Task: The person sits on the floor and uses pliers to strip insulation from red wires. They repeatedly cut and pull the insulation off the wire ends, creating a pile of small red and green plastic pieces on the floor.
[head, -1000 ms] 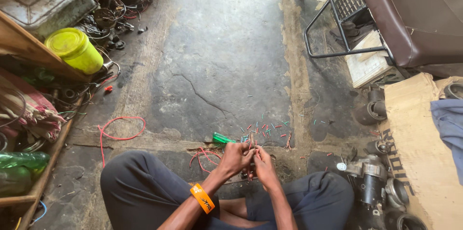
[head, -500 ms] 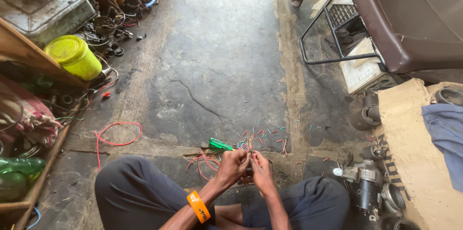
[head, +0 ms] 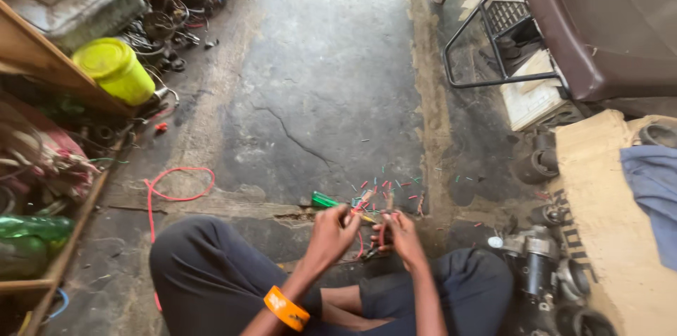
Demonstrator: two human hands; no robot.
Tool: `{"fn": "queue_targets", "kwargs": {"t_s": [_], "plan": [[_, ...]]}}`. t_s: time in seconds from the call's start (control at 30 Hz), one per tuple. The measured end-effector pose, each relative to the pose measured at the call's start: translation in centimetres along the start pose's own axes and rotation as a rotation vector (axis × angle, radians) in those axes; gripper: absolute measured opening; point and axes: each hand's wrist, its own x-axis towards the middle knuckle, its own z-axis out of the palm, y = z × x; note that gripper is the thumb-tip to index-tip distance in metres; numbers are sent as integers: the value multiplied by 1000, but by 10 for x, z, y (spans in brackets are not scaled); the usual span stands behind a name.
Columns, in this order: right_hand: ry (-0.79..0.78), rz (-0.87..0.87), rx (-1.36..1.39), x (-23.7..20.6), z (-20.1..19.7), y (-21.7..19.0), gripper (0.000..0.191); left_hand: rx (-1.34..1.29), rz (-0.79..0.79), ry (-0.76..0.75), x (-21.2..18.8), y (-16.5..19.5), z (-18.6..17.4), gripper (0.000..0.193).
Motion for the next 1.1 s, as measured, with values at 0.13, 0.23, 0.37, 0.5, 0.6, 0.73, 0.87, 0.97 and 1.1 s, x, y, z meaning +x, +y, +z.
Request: {"fn": "queue_targets", "kwargs": {"t_s": [0.13, 0.23, 0.37, 0.5, 0.6, 0.73, 0.87, 0.97, 1.1], "plan": [[-103, -130, -61, -8, 5, -11, 38, -99, -36, -13, 20, -11, -1, 31], [-142, -161, -55, -5, 12, -9, 37, -128, -56, 16, 30, -29, -2, 30], [-244, -593, -243, 7, 19, 3, 35, -39, -59, 100, 34, -51, 8, 32], [-265, -439, -79, 7, 30, 9, 37, -102, -70, 62, 36, -58, 10, 32], [-230, -365, -141, -5, 37, -1, 36, -100, -70, 26, 34, -54, 6, 30], [-253, -400, -207, -20, 45, -22, 37, -105, -85, 22, 33, -48, 3, 30], [-206, -440, -345, -27, 47, -28, 39, -95, -31, 14, 33, -45, 6, 29], [-191, -506, -351, -25, 47, -23, 39, -53, 23, -129, 30, -42, 7, 28], [-152, -433, -334, -21, 45, -13, 38, -13, 49, -241, 22, -34, 3, 24]]}}
